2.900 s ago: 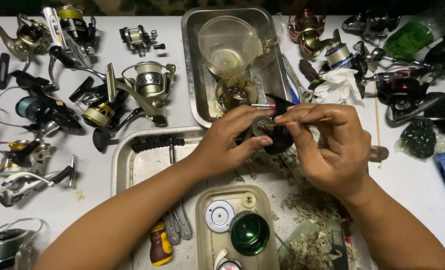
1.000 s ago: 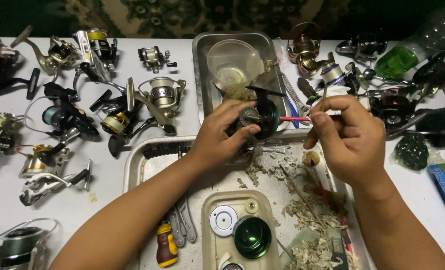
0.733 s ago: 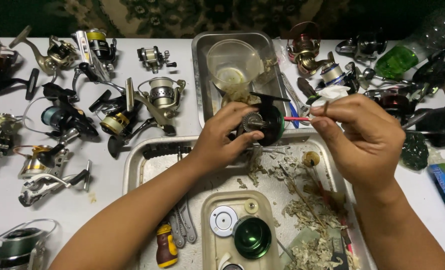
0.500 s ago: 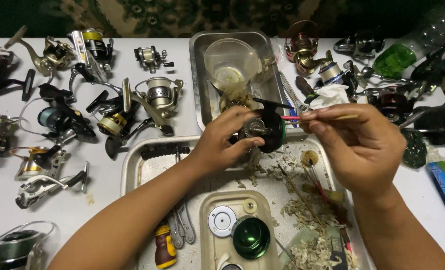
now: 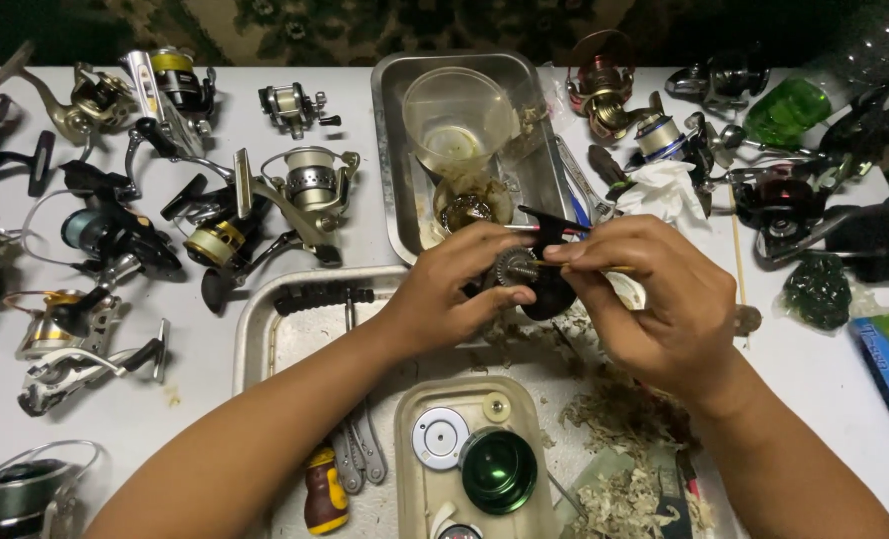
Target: Cleaning and reassembling the internal components of various fishing reels at a maintenance station.
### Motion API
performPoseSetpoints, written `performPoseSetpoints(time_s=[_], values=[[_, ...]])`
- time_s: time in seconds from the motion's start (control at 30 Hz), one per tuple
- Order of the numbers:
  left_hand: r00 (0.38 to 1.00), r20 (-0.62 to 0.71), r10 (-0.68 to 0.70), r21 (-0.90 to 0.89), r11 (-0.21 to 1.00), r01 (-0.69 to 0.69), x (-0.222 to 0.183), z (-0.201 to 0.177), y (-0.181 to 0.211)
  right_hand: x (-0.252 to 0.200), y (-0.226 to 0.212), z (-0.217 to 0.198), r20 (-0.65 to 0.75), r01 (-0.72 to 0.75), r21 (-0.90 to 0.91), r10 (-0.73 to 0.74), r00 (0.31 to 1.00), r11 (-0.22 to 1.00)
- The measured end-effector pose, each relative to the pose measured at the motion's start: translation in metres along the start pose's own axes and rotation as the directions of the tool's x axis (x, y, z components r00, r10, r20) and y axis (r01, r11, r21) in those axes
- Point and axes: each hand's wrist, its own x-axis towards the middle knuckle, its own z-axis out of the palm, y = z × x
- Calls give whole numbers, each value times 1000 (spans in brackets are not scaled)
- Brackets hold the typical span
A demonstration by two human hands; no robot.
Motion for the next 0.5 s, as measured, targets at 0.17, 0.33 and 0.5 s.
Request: performPoseSetpoints(time_s=[0.17, 0.33, 0.5], values=[[1000, 8, -16, -12, 1000, 16, 0, 1, 1, 1, 0, 1, -7, 17, 32, -17, 1000, 999], [1000, 10, -24, -21, 1000, 24, 0, 1, 3, 0, -1, 1, -14, -8, 42, 8, 1000, 999], [1000, 11, -8, -31, 999, 9, 1, 0, 5, -4, 6, 2, -11, 24, 55, -23, 1000, 998]])
